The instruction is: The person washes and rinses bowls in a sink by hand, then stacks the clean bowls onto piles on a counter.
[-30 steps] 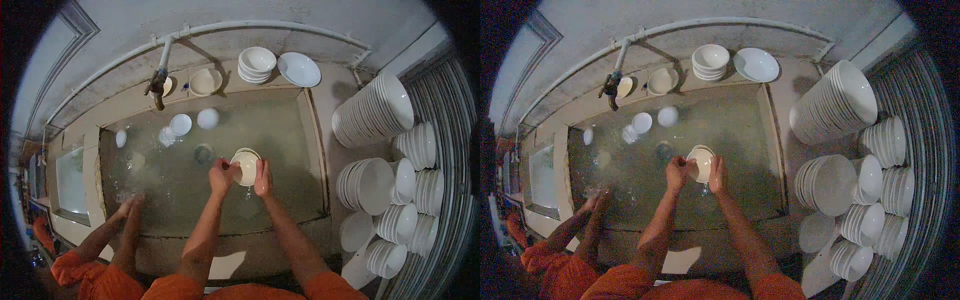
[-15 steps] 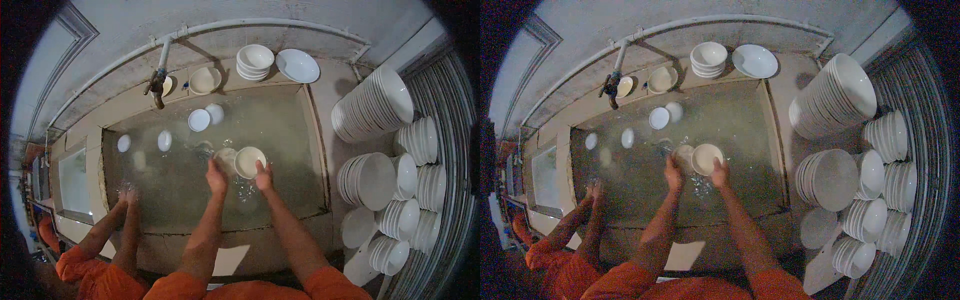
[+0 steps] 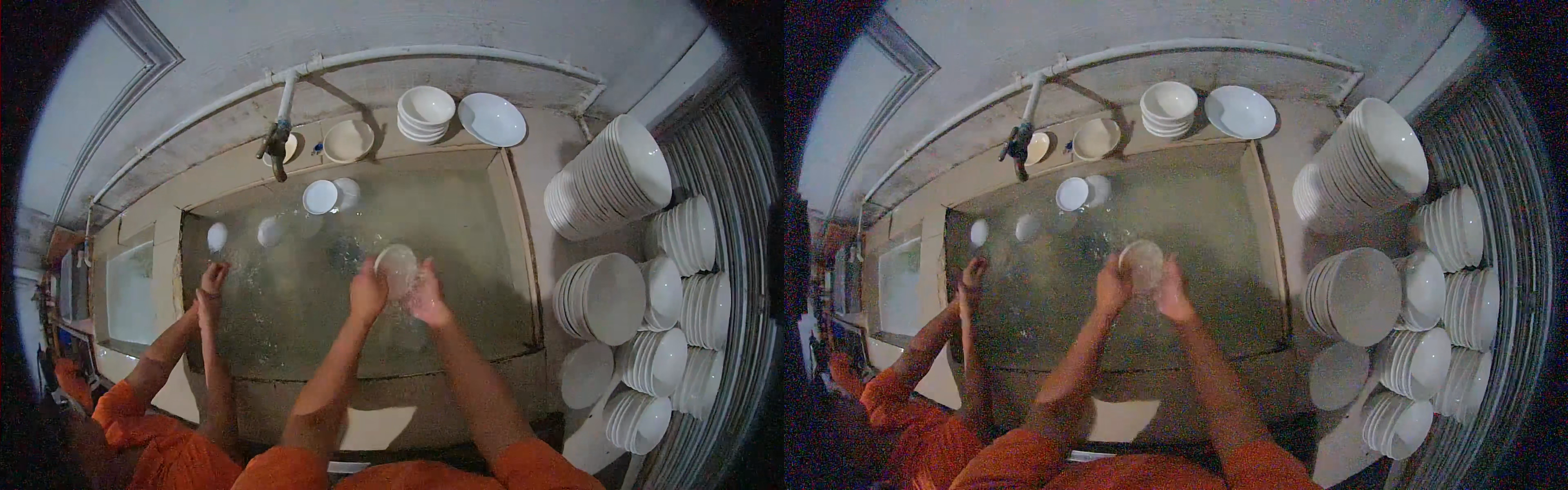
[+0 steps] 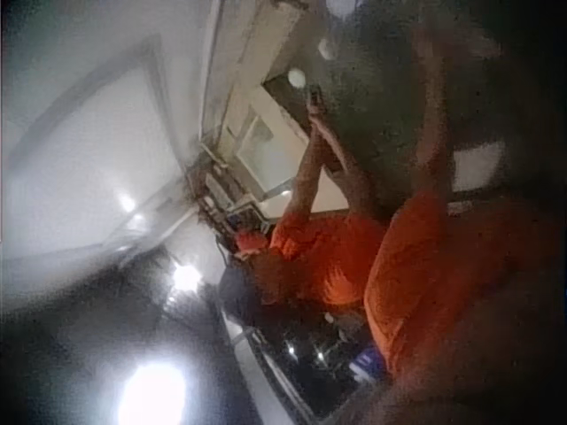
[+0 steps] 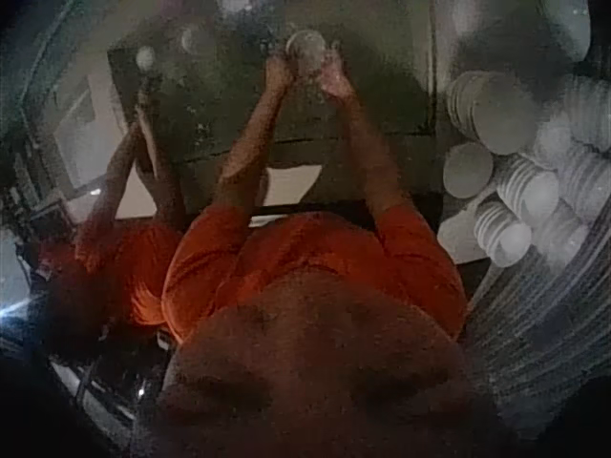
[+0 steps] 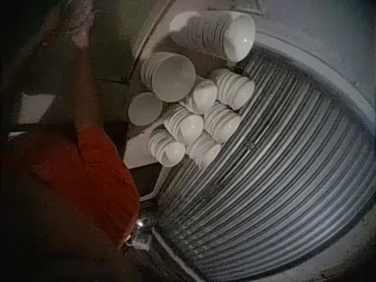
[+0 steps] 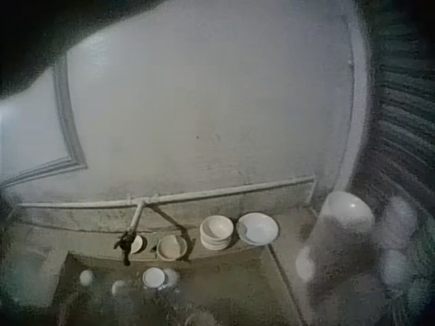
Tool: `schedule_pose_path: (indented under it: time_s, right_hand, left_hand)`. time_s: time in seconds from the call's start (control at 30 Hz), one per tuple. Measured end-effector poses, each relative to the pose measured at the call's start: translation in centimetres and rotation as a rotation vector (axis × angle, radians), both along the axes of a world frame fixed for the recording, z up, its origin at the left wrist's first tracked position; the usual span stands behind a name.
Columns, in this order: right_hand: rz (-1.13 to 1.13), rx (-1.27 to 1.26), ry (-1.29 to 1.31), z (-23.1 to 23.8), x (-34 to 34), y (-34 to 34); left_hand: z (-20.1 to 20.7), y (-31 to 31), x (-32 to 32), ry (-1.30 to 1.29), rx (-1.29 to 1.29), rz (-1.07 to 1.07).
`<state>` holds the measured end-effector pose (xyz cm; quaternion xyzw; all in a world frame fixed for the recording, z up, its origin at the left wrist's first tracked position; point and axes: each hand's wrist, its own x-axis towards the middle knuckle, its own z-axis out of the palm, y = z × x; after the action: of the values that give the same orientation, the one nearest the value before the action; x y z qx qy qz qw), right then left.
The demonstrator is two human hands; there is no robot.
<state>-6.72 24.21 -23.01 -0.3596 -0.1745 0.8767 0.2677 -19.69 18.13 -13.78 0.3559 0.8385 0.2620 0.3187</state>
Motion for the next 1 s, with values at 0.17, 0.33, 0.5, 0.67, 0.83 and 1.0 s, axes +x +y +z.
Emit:
schedule_pose_path:
  time_s: [0.17, 0.33, 0.5, 0.67, 0.83, 1.0]
  right_hand:
    - [-0.132, -0.103, 0.177, 8.1, -3.5, -2.0]
    - [0.130, 0.301, 0.015, 2.2, -2.6, 1.7]
    - [0.876, 0.832, -0.833, 8.2, -3.2, -2.1]
    - [1.485, 1.082, -1.203, 2.1, 0.5, -4.8]
    - [1.633, 0.916, -1.102, -3.0, 2.6, -6.1]
    - [1.666, 0.999, -0.863, -1.6, -2.6, -9.4]
  left_hand:
    - [10.4, -1.4, -2.0, 0.509, 0.480, -0.414]
    - [10.4, 4.6, -5.2, 0.608, 0.425, -0.368]
    - [7.6, 12.0, -15.9, 0.801, 0.591, 0.361]
    - [4.2, 12.3, -22.0, 0.113, 0.764, 0.307]
    - [-3.8, 10.1, -19.9, 0.380, -0.139, 0.886]
    - [-13.8, 2.5, -30.9, 0.133, 0.485, 0.592]
